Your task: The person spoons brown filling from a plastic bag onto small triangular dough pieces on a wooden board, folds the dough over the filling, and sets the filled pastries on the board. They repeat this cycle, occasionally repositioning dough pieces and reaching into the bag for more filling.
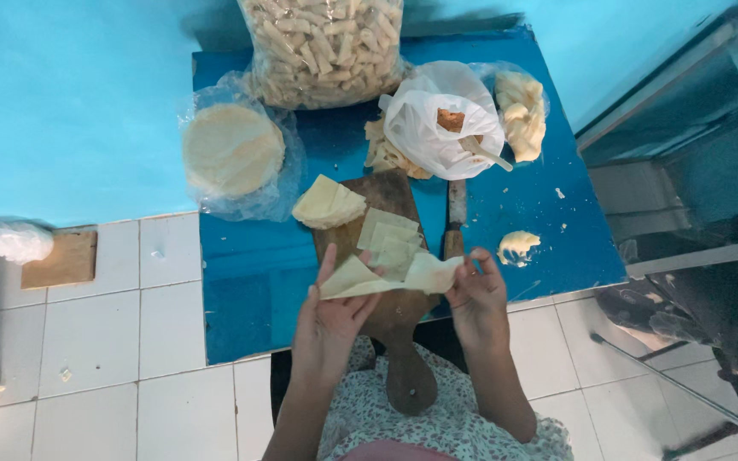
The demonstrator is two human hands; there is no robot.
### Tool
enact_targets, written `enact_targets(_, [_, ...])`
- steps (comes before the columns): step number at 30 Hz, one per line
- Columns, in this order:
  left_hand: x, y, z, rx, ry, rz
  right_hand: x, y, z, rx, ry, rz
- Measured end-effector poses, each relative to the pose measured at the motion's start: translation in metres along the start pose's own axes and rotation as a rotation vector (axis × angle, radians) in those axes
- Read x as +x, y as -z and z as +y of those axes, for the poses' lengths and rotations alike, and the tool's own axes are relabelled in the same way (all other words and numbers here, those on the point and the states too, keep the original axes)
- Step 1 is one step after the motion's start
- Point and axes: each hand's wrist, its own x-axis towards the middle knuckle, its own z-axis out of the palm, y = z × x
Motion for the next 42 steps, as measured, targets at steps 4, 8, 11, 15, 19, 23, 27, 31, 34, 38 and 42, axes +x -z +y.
enact_targets(4, [-0.004, 0.004, 0.013, -0.058, -0.106, 0.016, 0.0, -0.004, -0.014, -0.351, 0.325, 0.046])
enact_targets(8, [-0.006, 0.006, 0.02, -0.025, -0.168, 0.041, 0.002, -0.02, -0.011, -1.03, 0.64, -0.126])
enact_targets(11, [-0.006, 0.005, 0.021, -0.032, -0.18, 0.057, -0.008, -0.035, 0.0, -1.511, 0.662, -0.416])
enact_targets(15, [-0.007, 0.007, 0.021, -0.047, -0.183, 0.049, -0.015, -0.045, 0.008, -1.472, 0.548, -0.585])
enact_targets(19, [-0.006, 0.009, 0.02, -0.071, -0.188, 0.063, -0.017, -0.044, 0.01, -1.47, 0.608, -0.57])
enact_targets(23, [-0.006, 0.008, 0.018, -0.051, -0.179, 0.059, -0.02, -0.048, 0.016, -1.471, 0.639, -0.528])
enact_targets(27, [-0.006, 0.007, 0.016, -0.062, -0.176, 0.068, -0.022, -0.059, 0.016, -1.468, 0.603, -0.512])
enact_targets(31, [-0.008, 0.007, 0.02, -0.069, -0.173, 0.06, -0.01, -0.064, -0.001, -1.466, 0.499, -0.374])
enact_targets(34, [-0.01, 0.006, 0.022, -0.037, -0.192, 0.078, 0.008, -0.063, -0.01, -1.578, 0.493, -0.239])
enact_targets(38, [-0.011, 0.004, 0.021, -0.036, -0.184, 0.083, 0.02, -0.064, -0.009, -1.616, 0.546, -0.343])
enact_targets(42, [-0.011, 0.006, 0.022, -0.039, -0.191, 0.063, 0.023, -0.069, -0.006, -1.586, 0.462, -0.343])
